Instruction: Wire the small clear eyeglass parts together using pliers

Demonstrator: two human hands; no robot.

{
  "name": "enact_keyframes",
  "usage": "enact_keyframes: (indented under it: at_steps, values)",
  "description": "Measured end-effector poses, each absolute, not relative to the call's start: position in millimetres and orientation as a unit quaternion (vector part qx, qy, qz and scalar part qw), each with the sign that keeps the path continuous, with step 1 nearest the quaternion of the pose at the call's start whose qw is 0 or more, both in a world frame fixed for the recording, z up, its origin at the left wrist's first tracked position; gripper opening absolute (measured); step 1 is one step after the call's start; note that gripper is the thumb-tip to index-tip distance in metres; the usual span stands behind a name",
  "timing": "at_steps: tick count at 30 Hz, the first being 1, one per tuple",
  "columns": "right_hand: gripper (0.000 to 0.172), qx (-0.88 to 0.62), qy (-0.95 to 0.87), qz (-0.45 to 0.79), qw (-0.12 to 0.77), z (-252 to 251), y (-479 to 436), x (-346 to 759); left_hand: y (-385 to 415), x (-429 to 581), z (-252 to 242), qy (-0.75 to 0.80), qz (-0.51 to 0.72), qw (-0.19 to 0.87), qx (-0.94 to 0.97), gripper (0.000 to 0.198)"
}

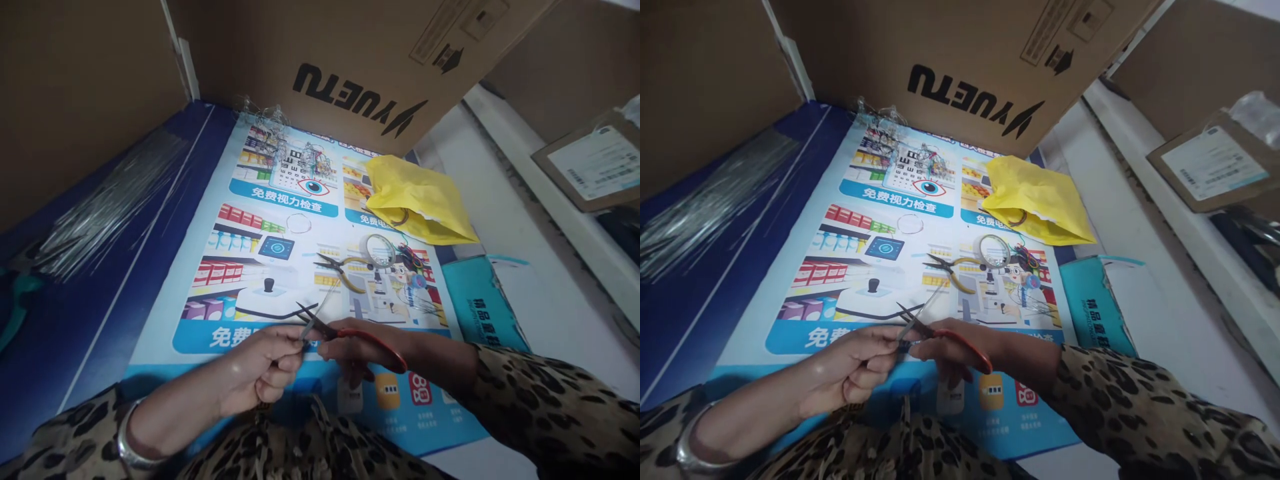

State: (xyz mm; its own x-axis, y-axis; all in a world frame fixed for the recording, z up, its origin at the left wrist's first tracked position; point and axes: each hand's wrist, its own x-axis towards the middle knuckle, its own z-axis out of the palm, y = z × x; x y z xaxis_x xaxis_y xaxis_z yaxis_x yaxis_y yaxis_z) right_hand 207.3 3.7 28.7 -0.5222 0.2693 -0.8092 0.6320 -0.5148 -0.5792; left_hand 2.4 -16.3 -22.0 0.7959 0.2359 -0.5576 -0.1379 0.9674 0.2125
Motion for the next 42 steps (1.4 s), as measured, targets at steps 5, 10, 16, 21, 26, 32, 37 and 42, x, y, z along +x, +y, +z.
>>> enact_keyframes:
  at_steps: [5,10,16,21,26,32,37,42]
  values:
    - [0.046,0.48,0.459,-0.729,0.166,32.1,6.9,208.0,-15.6,1.6,-17.3,0.303,0.085,0.945,0.089,0.027]
    - [0.043,0.478,0.431,-0.749,0.159,34.6,8.6,207.0,-15.8,0.8,-14.4,0.295,0.085,0.947,0.096,0.027]
    - [0.047,0.484,0.439,-0.743,0.146,41.7,8.7,204.3,-16.1,-0.3,-13.2,0.287,0.083,0.95,0.091,0.026]
    - [0.05,0.48,0.466,-0.73,0.139,45.0,6.9,202.0,-18.9,1.2,-12.4,0.302,0.083,0.944,0.1,0.022]
    - [0.049,0.476,0.53,-0.686,0.147,42.2,3.8,205.6,-21.8,2.2,-10.3,0.313,0.085,0.94,0.107,0.02]
    - [0.051,0.492,0.509,-0.687,0.162,36.2,4.0,206.7,-26.3,3.3,-11.9,0.318,0.1,0.936,0.115,0.025]
    - [0.029,0.523,0.564,-0.614,0.175,34.2,-0.7,200.2,-35.6,7.0,-14.0,0.326,0.124,0.932,0.1,0.026]
    - [0.015,0.52,0.609,-0.586,0.127,26.2,-5.3,198.1,-39.5,11.7,-14.8,0.345,0.135,0.925,0.081,0.019]
